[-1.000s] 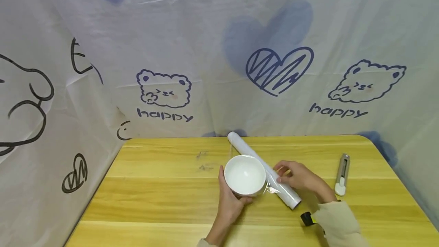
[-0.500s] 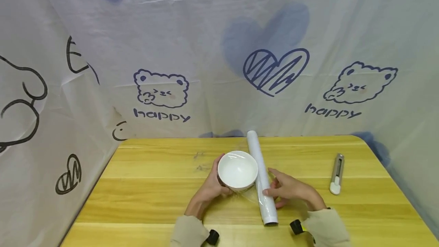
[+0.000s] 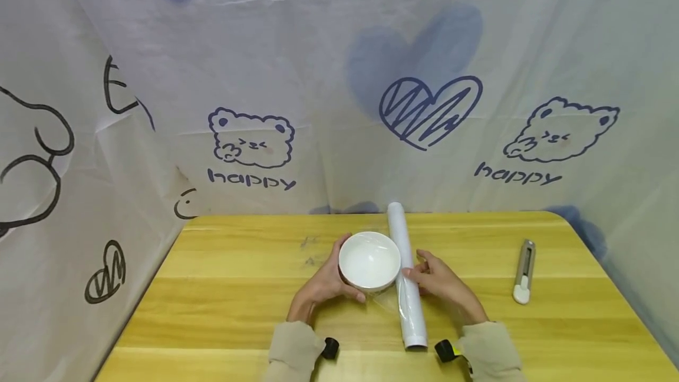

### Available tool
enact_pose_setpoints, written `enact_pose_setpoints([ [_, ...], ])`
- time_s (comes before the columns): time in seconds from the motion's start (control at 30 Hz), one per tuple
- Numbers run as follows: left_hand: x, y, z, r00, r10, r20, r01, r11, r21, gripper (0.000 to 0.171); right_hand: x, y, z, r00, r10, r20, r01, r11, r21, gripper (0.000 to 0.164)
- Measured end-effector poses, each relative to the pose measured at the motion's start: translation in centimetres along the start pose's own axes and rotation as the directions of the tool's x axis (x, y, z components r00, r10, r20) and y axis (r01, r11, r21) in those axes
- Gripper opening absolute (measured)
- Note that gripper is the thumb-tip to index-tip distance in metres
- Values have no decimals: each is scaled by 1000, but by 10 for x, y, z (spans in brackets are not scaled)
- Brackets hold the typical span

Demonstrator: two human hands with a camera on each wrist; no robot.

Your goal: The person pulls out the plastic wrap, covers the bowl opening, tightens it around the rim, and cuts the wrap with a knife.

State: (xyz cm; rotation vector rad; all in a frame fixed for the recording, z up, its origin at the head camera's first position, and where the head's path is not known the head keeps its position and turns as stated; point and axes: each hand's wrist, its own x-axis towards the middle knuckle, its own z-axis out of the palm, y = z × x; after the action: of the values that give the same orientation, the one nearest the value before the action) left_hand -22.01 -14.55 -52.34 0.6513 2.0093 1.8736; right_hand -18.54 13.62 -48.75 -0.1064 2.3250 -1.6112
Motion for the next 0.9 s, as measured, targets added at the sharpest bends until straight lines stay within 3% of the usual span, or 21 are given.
enact_pose_setpoints([
  [0.2, -2, -4, 1, 1000, 9, -6, -10, 999, -37, 128, 3, 3, 1, 999, 29, 43, -30, 999, 23, 62],
  [0.4, -1, -6, 1, 1000, -1, 8, 1, 998, -56, 131, 1, -1, 0, 994, 103, -23, -101, 991, 84, 61],
  [0.67, -2, -6, 1, 999, 33, 34, -31, 997, -72, 128, -3, -4, -5, 995, 94, -23, -91, 990, 105, 66],
  [0.9, -1, -6, -2, 999, 42, 14, -41, 998, -47, 127, -4, -8, -14, 997, 75, -36, -70, 989, 128, 69],
])
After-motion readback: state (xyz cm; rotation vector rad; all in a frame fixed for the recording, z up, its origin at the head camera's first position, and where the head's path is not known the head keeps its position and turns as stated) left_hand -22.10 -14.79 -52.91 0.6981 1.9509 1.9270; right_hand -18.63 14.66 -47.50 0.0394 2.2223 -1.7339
